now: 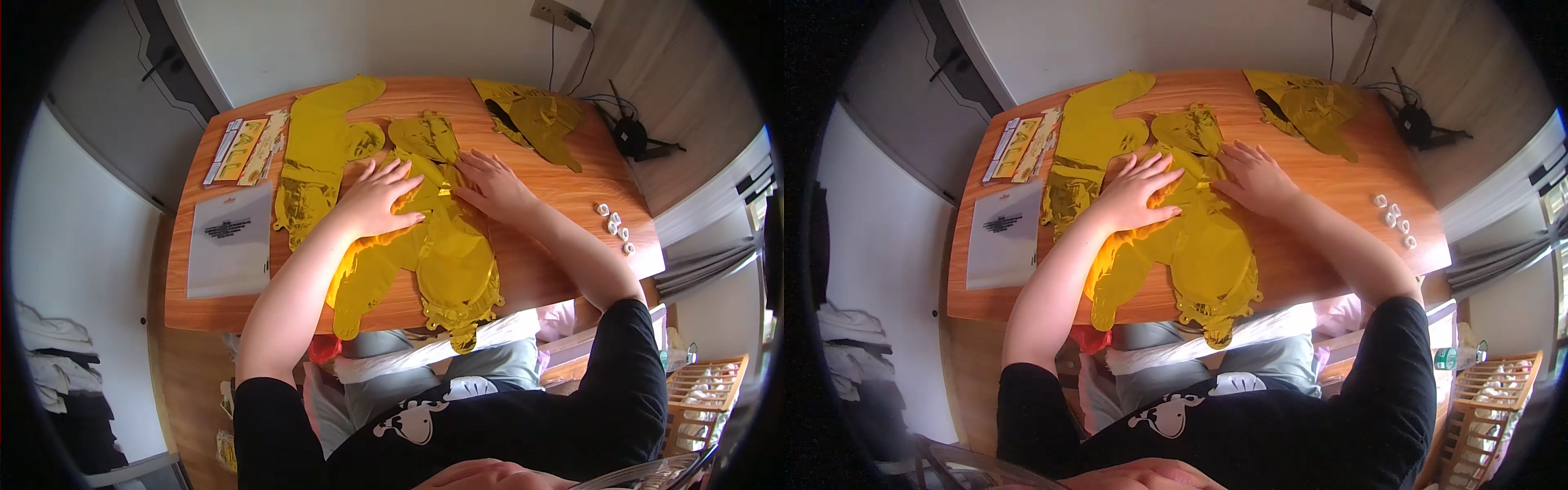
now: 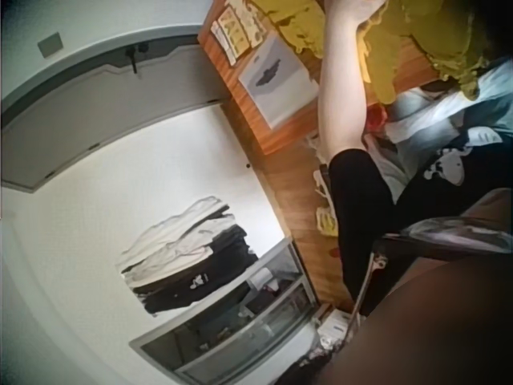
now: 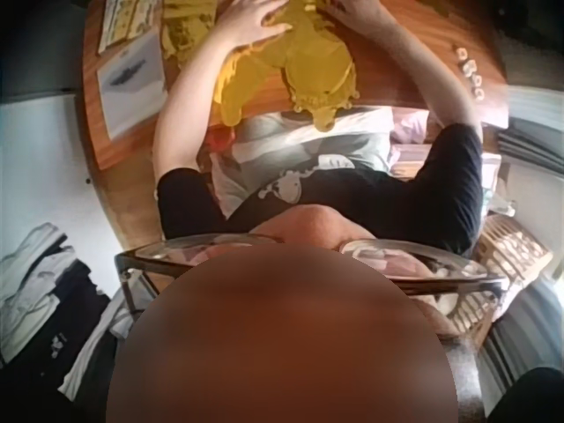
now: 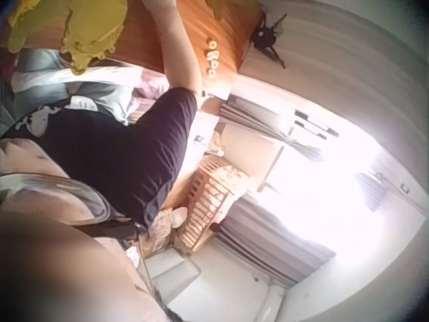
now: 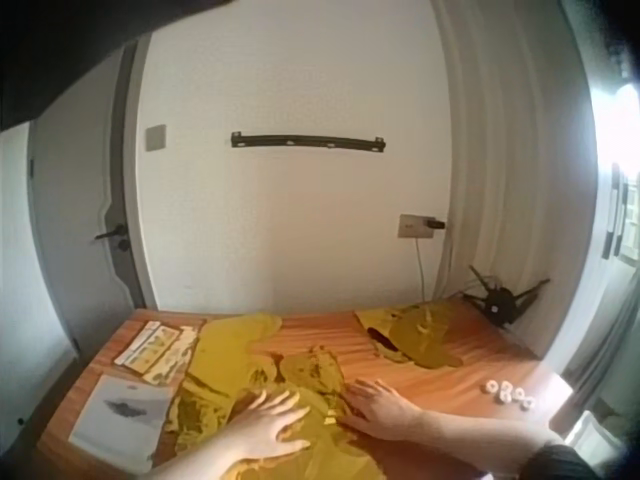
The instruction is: Folding a bear-shaped metallic balloon on a desk.
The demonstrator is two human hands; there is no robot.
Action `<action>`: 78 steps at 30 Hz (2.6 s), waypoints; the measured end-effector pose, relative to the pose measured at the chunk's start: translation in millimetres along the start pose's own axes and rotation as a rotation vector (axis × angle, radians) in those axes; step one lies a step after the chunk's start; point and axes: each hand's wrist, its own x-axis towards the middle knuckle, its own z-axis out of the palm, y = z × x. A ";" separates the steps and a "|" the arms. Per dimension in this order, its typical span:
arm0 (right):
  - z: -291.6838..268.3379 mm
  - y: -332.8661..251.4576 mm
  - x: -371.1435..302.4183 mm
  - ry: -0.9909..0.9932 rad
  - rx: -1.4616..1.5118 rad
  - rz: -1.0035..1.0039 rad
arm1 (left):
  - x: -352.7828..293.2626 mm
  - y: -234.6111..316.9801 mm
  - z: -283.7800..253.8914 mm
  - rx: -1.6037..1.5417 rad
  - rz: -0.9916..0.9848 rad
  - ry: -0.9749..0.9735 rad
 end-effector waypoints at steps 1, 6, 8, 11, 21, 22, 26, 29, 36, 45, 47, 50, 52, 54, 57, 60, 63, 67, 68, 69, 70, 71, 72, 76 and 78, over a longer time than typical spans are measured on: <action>-2.3 -4.5 -0.2 -0.017 -0.009 0.008 | -0.5 0.0 -0.1 0.004 0.001 0.003; -0.3 -10.1 -1.0 -0.020 -0.016 0.014 | -0.5 1.7 -2.1 -0.004 -0.006 -0.001; 1.4 -9.0 -0.6 0.010 -0.034 0.004 | -0.8 1.1 -2.0 0.000 -0.009 0.001; -3.0 -3.2 10.2 0.079 -0.007 -0.024 | -0.3 1.5 -1.1 0.021 0.005 0.020; 13.8 -11.2 64.6 0.070 -0.108 -0.307 | -0.1 3.3 -1.9 0.015 -0.011 0.020; 13.9 -15.1 63.9 0.071 -0.080 -0.273 | -1.1 3.1 -1.4 0.012 -0.011 0.024; 13.3 -15.6 62.2 0.078 -0.060 -0.207 | -0.7 2.6 -1.8 0.015 -0.004 0.011; 10.7 -5.2 63.2 0.136 0.264 -0.269 | -0.4 1.8 -1.6 0.000 -0.003 0.023; -6.2 12.1 28.6 0.124 0.228 0.138 | -2.9 -3.7 2.5 0.009 -0.004 0.018; 1.1 7.9 16.0 0.086 0.121 -0.083 | -1.5 -0.6 0.2 0.010 -0.001 0.016; 2.8 7.2 13.6 0.091 0.093 -0.075 | -0.8 2.5 -1.0 0.005 -0.008 0.002; 5.2 4.6 12.3 0.062 0.109 -0.052 | -1.8 3.8 -1.8 0.009 -0.011 -0.016; 8.4 0.1 8.8 0.082 0.090 -0.028 | -2.8 4.5 -0.4 0.012 -0.012 -0.017; 12.8 -4.2 7.1 0.095 0.074 0.004 | -1.7 4.1 2.0 0.009 -0.010 -0.025; 18.0 -4.8 7.1 0.109 0.049 0.036 | 1.3 10.2 -4.9 0.028 -0.050 -0.043; 25.7 -2.4 10.8 0.165 0.018 0.048 | 1.3 6.0 -6.2 0.025 -0.034 -0.014; 33.4 1.2 11.0 0.171 -0.016 0.086 | 4.5 3.5 -3.7 0.011 -0.017 0.003; 31.7 -9.2 9.1 0.138 -0.016 0.107 | 0.9 1.9 -1.0 0.017 -0.012 0.016; 32.3 -10.9 7.8 0.124 -0.026 0.124 | 0.8 2.3 -0.9 0.016 -0.011 0.024; 32.3 -12.9 7.3 0.125 -0.026 0.127 | 0.5 2.8 -1.7 0.016 -0.009 0.022; 33.7 -13.0 6.4 0.107 -0.028 0.137 | 0.5 3.6 -1.7 0.013 -0.008 0.025; 34.2 -13.0 5.8 0.090 -0.031 0.146 | 0.7 5.0 -2.6 0.011 -0.008 0.030; 34.3 -13.5 4.5 0.095 -0.032 0.147 | 1.0 6.4 -2.7 0.015 -0.005 0.032; 35.0 -21.5 3.3 0.050 -0.080 0.176 | -2.1 6.9 -1.8 0.009 -0.013 0.032; 33.4 -21.9 1.3 0.054 -0.083 0.183 | -0.2 8.5 -3.1 0.009 -0.015 0.029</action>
